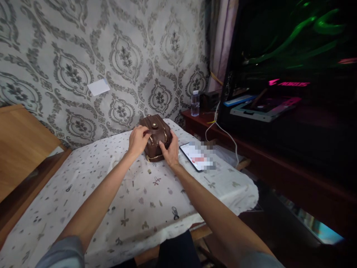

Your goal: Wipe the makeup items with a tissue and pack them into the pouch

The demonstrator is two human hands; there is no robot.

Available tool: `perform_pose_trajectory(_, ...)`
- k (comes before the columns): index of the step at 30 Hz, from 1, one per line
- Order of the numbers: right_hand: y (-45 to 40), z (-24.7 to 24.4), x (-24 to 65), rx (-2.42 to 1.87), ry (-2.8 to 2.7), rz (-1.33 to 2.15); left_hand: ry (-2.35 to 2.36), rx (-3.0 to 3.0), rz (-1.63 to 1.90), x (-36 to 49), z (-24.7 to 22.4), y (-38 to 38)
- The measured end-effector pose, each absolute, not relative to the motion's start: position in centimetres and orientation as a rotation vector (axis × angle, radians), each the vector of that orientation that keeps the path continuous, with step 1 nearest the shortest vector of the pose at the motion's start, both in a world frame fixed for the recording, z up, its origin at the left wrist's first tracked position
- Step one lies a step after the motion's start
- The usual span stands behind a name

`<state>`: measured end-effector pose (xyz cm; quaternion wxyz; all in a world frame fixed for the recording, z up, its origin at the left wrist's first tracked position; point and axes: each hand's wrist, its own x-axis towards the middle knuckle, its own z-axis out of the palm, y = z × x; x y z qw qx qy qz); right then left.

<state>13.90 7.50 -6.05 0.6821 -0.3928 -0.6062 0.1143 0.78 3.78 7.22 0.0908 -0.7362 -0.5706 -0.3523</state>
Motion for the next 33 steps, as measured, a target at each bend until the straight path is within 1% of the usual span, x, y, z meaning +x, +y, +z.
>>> perform_pose_trajectory(7,7.6,-6.3,13.7,-0.876,-1.374,0.231,-1.591,-2.211,-0.952,2.0,1.9,0.1)
perform_pose_trajectory(10,7.5,-6.2,13.8,-0.879,-1.366,0.241,-1.597,-2.218,-0.892,2.2,1.1,-0.4)
perform_pose_trajectory(14,7.4,-6.0,14.0,-0.853,-1.354,0.27,-1.602,-2.147,-0.788,2.6,2.5,0.2)
perform_pose_trajectory(18,7.8,-6.2,14.1,-0.832,-1.283,0.367,-1.506,-2.148,-0.885,3.6,5.1,1.5)
perform_pose_trajectory(22,8.4,-6.6,13.9,-0.85,-1.239,0.416,-1.414,-2.244,-0.862,4.6,7.0,3.0)
perform_pose_trajectory(28,8.5,-6.6,14.2,-0.845,-1.255,0.426,-1.486,-2.233,-0.823,5.7,6.6,3.2)
perform_pose_trajectory(33,8.2,-5.9,14.6,-0.78,-1.191,0.514,-1.545,-2.241,-0.843,5.9,5.5,3.1)
